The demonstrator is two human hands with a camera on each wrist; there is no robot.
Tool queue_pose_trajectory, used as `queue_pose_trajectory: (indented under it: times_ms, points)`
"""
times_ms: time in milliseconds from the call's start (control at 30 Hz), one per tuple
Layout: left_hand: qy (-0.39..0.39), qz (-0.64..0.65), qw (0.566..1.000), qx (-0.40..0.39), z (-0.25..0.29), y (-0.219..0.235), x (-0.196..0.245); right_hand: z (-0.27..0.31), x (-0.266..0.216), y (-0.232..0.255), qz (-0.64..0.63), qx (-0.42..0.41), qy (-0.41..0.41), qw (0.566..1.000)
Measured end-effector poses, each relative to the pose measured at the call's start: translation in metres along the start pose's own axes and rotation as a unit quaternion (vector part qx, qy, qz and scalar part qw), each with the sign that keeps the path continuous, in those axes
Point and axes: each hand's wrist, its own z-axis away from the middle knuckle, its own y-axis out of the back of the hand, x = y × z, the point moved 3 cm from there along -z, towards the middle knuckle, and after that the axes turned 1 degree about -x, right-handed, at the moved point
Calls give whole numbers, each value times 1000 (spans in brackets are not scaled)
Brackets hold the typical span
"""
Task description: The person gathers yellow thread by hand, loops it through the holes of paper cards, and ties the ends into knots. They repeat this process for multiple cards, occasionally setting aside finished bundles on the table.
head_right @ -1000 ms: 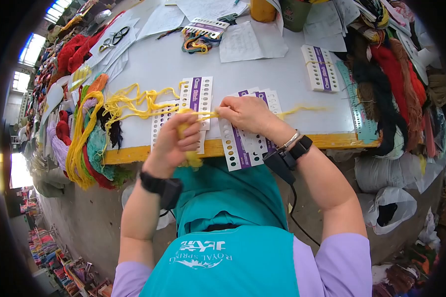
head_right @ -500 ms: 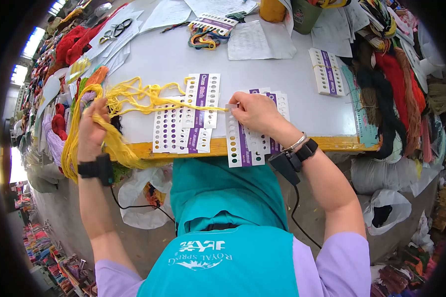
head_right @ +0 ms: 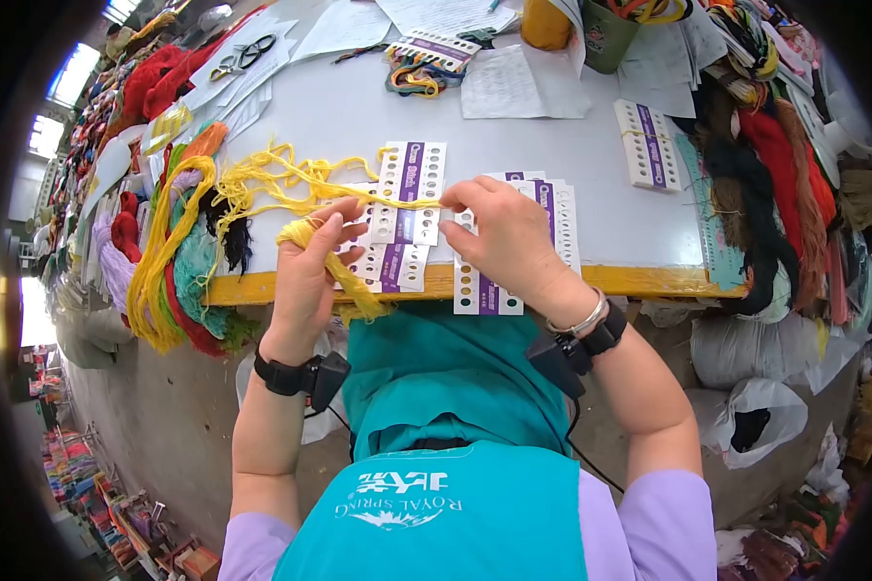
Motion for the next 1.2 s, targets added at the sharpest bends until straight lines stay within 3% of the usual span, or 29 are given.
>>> queue_pose_trajectory:
  times_ms: [67,133,167,267,300,333,433,600,767,900,1033,1133,1200]
  points:
    - [-24,-111,993,8,-2,8,1,7,7,3,66,-8,68,995]
    - [-169,-278,945,-37,0,8,-2,23,6,4,107,-28,156,982]
    - [-239,-356,902,-58,3,7,-7,33,5,1,137,-54,157,977]
    - [-263,-549,787,-103,8,5,-23,65,6,-12,220,-130,148,955]
    - [-266,-602,745,-109,10,1,-28,69,12,-16,218,-112,145,958]
    - [-223,-610,750,-127,11,-1,-34,73,16,-21,217,-94,143,961]
    - [-218,-645,720,-136,13,-4,-46,73,25,-17,202,-42,116,971]
    - [-344,-621,696,-110,24,-9,-53,65,27,-1,201,54,96,974]
    - [-395,-601,689,-86,35,-12,-67,46,13,8,247,128,105,955]
    - [-394,-613,681,-76,37,-15,-66,55,1,-32,259,25,146,955]
    - [-389,-608,688,-75,38,-16,-65,64,-4,-55,211,5,135,968]
    - [-367,-593,711,-90,39,-19,-57,62,-3,-56,196,-10,126,972]
    - [-370,-506,776,-70,34,-10,-47,61,-1,-55,208,-7,137,968]
